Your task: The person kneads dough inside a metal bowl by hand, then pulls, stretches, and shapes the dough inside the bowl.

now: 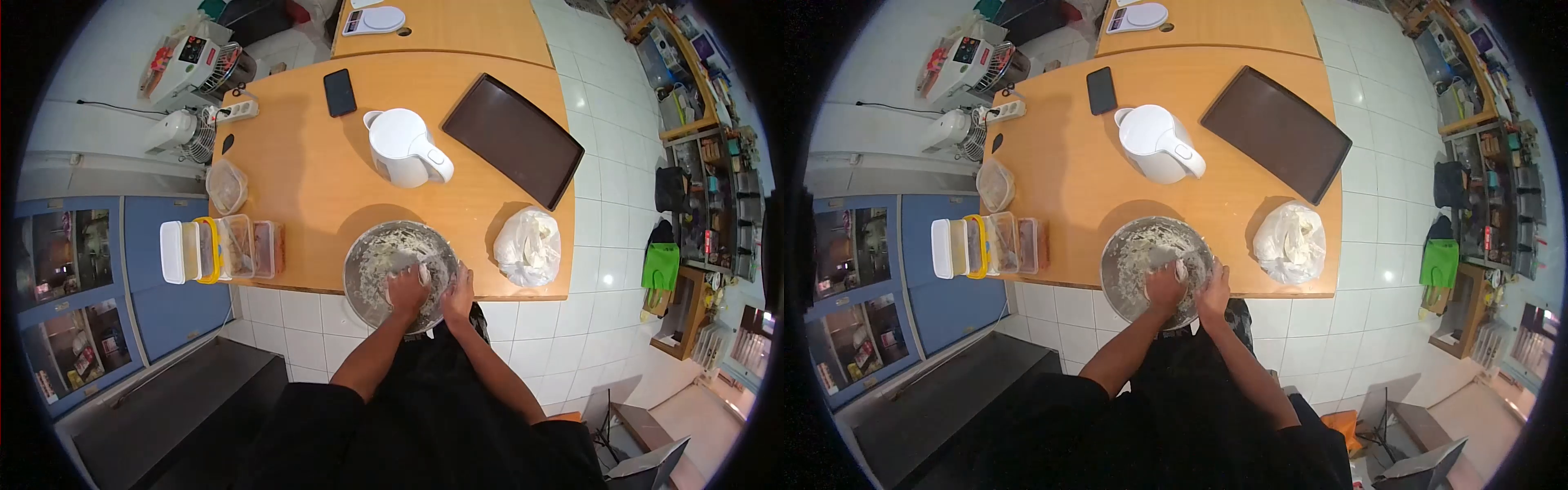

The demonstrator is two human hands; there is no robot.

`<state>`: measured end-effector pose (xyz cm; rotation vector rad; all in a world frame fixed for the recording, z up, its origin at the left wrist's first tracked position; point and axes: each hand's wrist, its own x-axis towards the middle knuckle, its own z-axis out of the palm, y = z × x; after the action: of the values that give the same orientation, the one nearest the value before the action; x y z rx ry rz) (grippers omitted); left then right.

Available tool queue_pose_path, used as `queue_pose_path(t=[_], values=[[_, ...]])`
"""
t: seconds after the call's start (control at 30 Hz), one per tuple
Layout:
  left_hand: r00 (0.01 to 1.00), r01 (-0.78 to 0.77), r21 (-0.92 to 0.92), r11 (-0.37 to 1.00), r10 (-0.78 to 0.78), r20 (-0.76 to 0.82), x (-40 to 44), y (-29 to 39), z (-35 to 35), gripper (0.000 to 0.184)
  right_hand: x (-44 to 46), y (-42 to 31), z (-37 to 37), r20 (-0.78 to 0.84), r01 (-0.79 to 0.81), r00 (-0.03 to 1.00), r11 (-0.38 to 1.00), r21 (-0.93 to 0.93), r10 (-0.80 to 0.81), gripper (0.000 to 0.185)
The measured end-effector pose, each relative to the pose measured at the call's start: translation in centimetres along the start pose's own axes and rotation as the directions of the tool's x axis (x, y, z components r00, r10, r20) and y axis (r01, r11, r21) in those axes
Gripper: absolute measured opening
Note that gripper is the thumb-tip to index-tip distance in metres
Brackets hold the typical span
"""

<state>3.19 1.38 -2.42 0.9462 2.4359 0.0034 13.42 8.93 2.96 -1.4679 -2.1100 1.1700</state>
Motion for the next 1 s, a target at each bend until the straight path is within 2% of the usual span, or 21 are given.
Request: queue_pose_path(t=[0.13, 0.23, 0.33, 0.4, 0.47, 0.5, 0.6, 0.63, 0.67, 0.73, 0.77, 0.87, 1.0], values=[[0.983, -0.092, -0.024, 0.995, 0.087, -0.163, 3.5, -0.1, -0.1, 0.059, 0.6, 0.0, -0.5, 0.047, 0.051, 0.998, 0.999, -0.004, -0.051, 0.05], [0.943, -0.137, 0.058, 0.989, 0.148, -0.297, 5.2, -0.3, 0.2, 0.056, 0.8, -0.1, -0.7, 0.059, 0.069, 0.996, 0.997, -0.023, -0.068, 0.048], [0.919, -0.186, -0.04, 0.982, 0.16, -0.361, 6.7, -0.8, -0.3, 0.057, 0.4, 0.3, -0.6, 0.044, 0.082, 0.996, 0.995, -0.053, -0.08, 0.048], [0.853, -0.245, -0.171, 0.954, 0.128, -0.506, 7.8, -1.0, -0.2, 0.057, 0.8, 0.0, -0.5, 0.032, 0.077, 0.997, 0.995, -0.055, -0.076, 0.048], [0.798, -0.335, -0.291, 0.896, 0.106, -0.594, 8.9, -2.2, 1.9, 0.058, 0.6, -0.9, -0.7, 0.034, 0.036, 0.999, 0.998, -0.044, -0.034, 0.049], [0.766, -0.389, -0.408, 0.826, 0.044, -0.642, 8.8, -2.5, 2.4, 0.052, 0.5, -1.0, -0.3, 0.02, 0.027, 0.999, 0.998, -0.055, -0.026, 0.049], [0.812, -0.459, -0.545, 0.702, 0.083, -0.577, 9.3, -4.0, 3.3, 0.046, 0.5, -0.9, 0.1, -0.035, 0.012, 0.999, 0.997, -0.071, -0.014, 0.05], [0.861, -0.433, -0.398, 0.809, 0.241, -0.447, 7.7, -3.3, 0.1, 0.05, 0.3, -0.9, 0.2, -0.056, 0.016, 0.998, 0.998, -0.058, -0.019, 0.051], [0.862, -0.428, -0.246, 0.87, 0.311, -0.4, 6.3, -2.8, -1.1, 0.054, 0.3, -0.9, 0.4, -0.078, 0.023, 0.997, 0.999, -0.042, -0.026, 0.053], [0.866, -0.411, 0.084, 0.908, 0.417, -0.275, 2.7, -2.0, -2.1, 0.063, 0.6, -1.0, 1.0, -0.109, -0.021, 0.994, 0.999, -0.049, 0.016, 0.056], [0.896, -0.375, 0.16, 0.913, 0.401, -0.19, 1.2, -1.5, -3.5, 0.077, 0.7, -1.0, 1.3, -0.123, -0.043, 0.992, 0.998, -0.05, 0.037, 0.058], [0.974, -0.221, -0.003, 0.975, 0.22, -0.059, -0.2, -0.9, -5.2, 0.08, 0.8, -1.5, 1.6, -0.1, -0.073, 0.993, 0.995, -0.062, 0.066, 0.062], [0.977, -0.205, -0.052, 0.977, 0.202, -0.064, -1.6, -0.9, -7.4, 0.076, 0.7, -1.4, 1.6, -0.143, -0.007, 0.99, 0.999, -0.046, 0.001, 0.061]])
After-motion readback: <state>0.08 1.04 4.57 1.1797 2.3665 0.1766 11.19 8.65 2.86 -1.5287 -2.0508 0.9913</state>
